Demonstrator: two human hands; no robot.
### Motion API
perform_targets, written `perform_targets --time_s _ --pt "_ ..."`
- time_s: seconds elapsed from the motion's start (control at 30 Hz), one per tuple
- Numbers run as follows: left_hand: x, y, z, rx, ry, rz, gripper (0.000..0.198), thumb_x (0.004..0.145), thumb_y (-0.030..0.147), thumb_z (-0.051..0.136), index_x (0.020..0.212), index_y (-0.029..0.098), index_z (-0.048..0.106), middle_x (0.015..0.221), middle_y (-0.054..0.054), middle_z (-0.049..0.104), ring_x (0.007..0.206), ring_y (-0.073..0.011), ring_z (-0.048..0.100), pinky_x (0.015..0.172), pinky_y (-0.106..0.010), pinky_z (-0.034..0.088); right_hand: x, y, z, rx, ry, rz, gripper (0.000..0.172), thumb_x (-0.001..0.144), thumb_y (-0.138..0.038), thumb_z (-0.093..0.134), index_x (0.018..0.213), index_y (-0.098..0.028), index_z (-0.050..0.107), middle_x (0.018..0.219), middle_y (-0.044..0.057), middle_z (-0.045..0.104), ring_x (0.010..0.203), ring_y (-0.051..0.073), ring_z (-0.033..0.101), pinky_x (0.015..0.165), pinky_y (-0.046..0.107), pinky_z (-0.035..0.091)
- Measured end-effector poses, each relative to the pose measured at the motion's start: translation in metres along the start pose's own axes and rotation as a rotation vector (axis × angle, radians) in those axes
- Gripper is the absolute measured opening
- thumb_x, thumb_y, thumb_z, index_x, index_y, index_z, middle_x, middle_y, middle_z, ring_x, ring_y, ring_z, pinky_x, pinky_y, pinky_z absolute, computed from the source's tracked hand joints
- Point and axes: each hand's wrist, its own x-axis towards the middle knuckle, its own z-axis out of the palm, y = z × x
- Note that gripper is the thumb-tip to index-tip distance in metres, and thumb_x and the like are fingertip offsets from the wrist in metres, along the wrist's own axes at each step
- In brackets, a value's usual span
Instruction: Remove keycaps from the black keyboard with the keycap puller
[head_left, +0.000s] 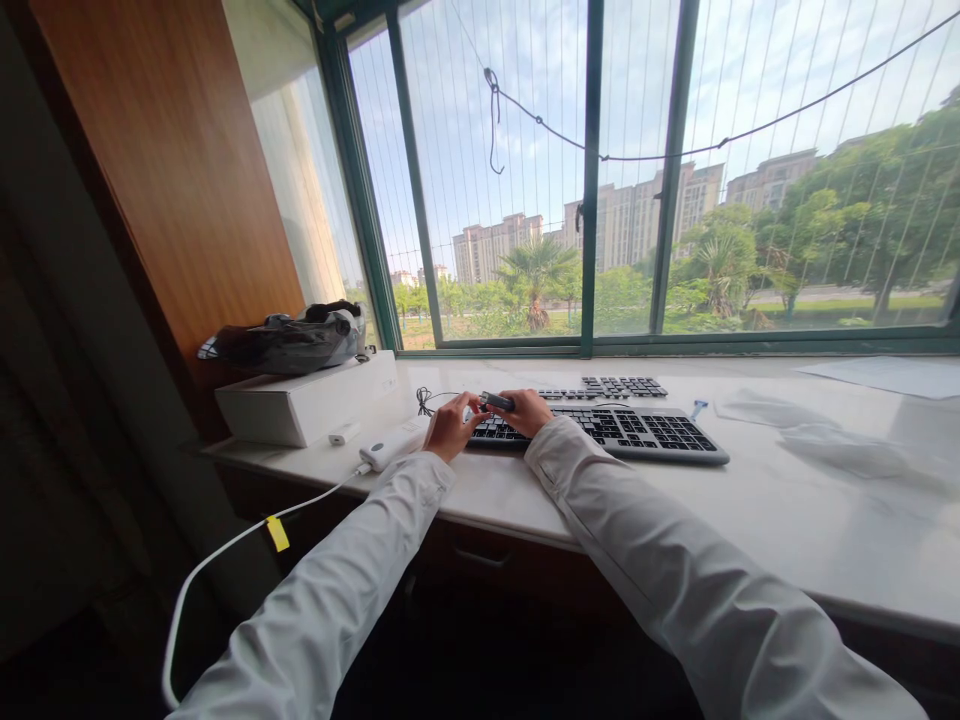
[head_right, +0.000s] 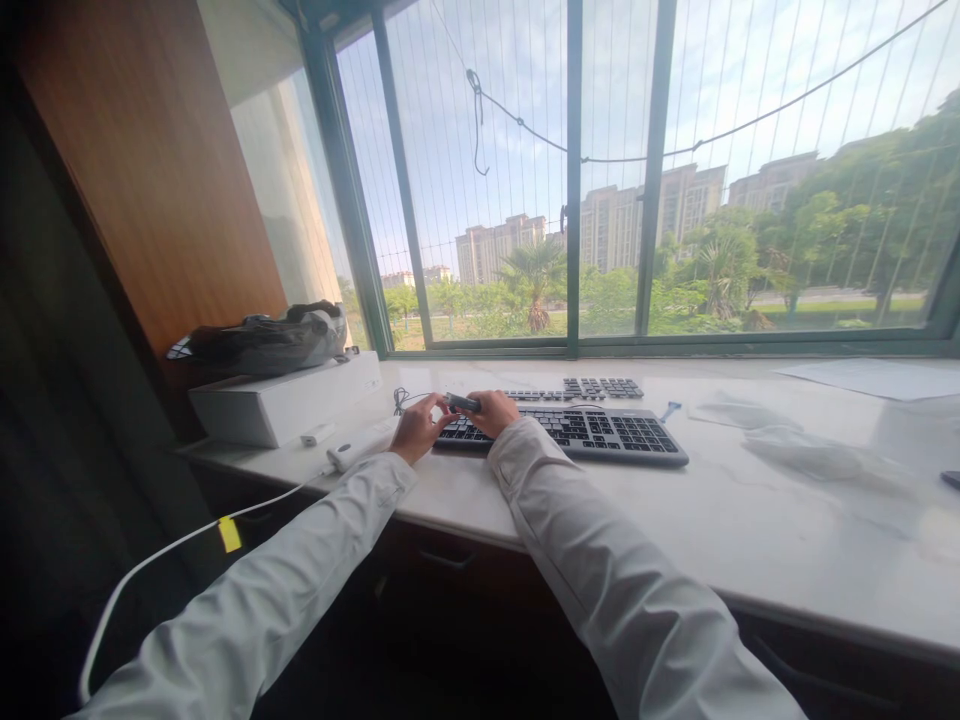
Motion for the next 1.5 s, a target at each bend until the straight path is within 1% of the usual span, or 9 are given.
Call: perform_targets --time_s 0.23,0.47,0.67,0.87,1.03,1.2,1.3,1.5 --pt "-0.0011 0.0006 0.0003 0.041 0.003 -0.008 0.022 0.087 0.04 0.057 0.099 0.021 0.057 0.087 -0.001 0.068 0.071 -0.0159 0.061 0.063 -0.025 0.041 0.0024 0.0 0.002 -0.002 -0.031 0.021 0.033 0.085 -0.049 0.052 0.086 -0.023 0.072 0.071 0.002 0.068 0.065 0.013 0.056 0.056 0.023 0.031" --pt "-0.0013 0.002 -0.001 0.043 -0.01 -0.011 0.023 0.087 0.041 0.057 0.099 0.022 0.057 0.086 -0.001 0.068 0.067 -0.0148 0.06 0.062 -0.025 0.041 0.0015 -0.0021 0.0001 0.021 -0.046 0.031 0.03 0.085 -0.046 0.053 0.091 -0.024 0.072 0.075 0.002 0.069 0.067 0.014 0.058 0.06 0.023 0.034" --pt "-0.0017 0.0038 -0.003 0.034 -0.025 -0.02 0.024 0.085 0.043 0.059 0.097 0.022 0.057 0.086 0.0 0.067 0.066 -0.0141 0.06 0.061 -0.024 0.04 0.0005 -0.0011 0.0004 0.041 -0.035 0.032 0.033 0.084 -0.048 0.054 0.086 -0.022 0.073 0.07 0.002 0.068 0.065 0.013 0.054 0.058 0.022 0.033" --pt "-0.0009 0.0043 -0.0027 0.025 -0.012 -0.02 0.021 0.085 0.039 0.059 0.097 0.022 0.056 0.087 -0.001 0.067 0.07 -0.0153 0.061 0.062 -0.025 0.041 0.0009 -0.0006 0.0018 0.046 -0.02 0.024 0.036 0.085 -0.05 0.05 0.084 -0.021 0.073 0.069 0.001 0.067 0.063 0.013 0.054 0.058 0.023 0.032" --pt "-0.0011 0.0048 -0.0023 0.014 0.004 -0.007 0.018 0.085 0.031 0.06 0.099 0.023 0.056 0.091 0.0 0.069 0.072 -0.0152 0.062 0.065 -0.025 0.043 0.0009 0.0 0.0022 0.03 -0.002 0.062 0.035 0.085 -0.049 0.051 0.085 -0.023 0.072 0.07 0.001 0.067 0.064 0.013 0.054 0.057 0.023 0.031" --pt "-0.0018 0.0033 -0.0015 0.017 -0.002 0.002 0.016 0.085 0.031 0.06 0.099 0.023 0.057 0.092 0.0 0.07 0.072 -0.0154 0.064 0.068 -0.026 0.045 -0.0001 0.0001 0.0016 0.019 0.02 0.092 0.036 0.084 -0.053 0.05 0.083 -0.023 0.071 0.071 0.002 0.067 0.065 0.014 0.056 0.056 0.023 0.03" --pt "-0.0018 0.0007 0.0001 0.028 -0.004 0.001 0.017 0.085 0.03 0.06 0.1 0.024 0.057 0.093 0.0 0.071 0.073 -0.0159 0.064 0.069 -0.026 0.046 0.0002 -0.0009 0.0012 -0.005 0.004 0.079 0.039 0.084 -0.055 0.049 0.081 -0.022 0.071 0.069 0.002 0.066 0.064 0.013 0.055 0.056 0.023 0.03" --pt "-0.0017 -0.0034 0.0026 0.063 -0.012 0.005 0.018 0.086 0.03 0.059 0.103 0.024 0.058 0.096 -0.002 0.071 0.075 -0.0182 0.066 0.069 -0.028 0.047 0.0002 -0.0036 -0.0003 -0.026 -0.019 0.066 0.043 0.084 -0.059 0.047 0.082 -0.023 0.071 0.069 0.002 0.066 0.063 0.013 0.054 0.055 0.023 0.029"
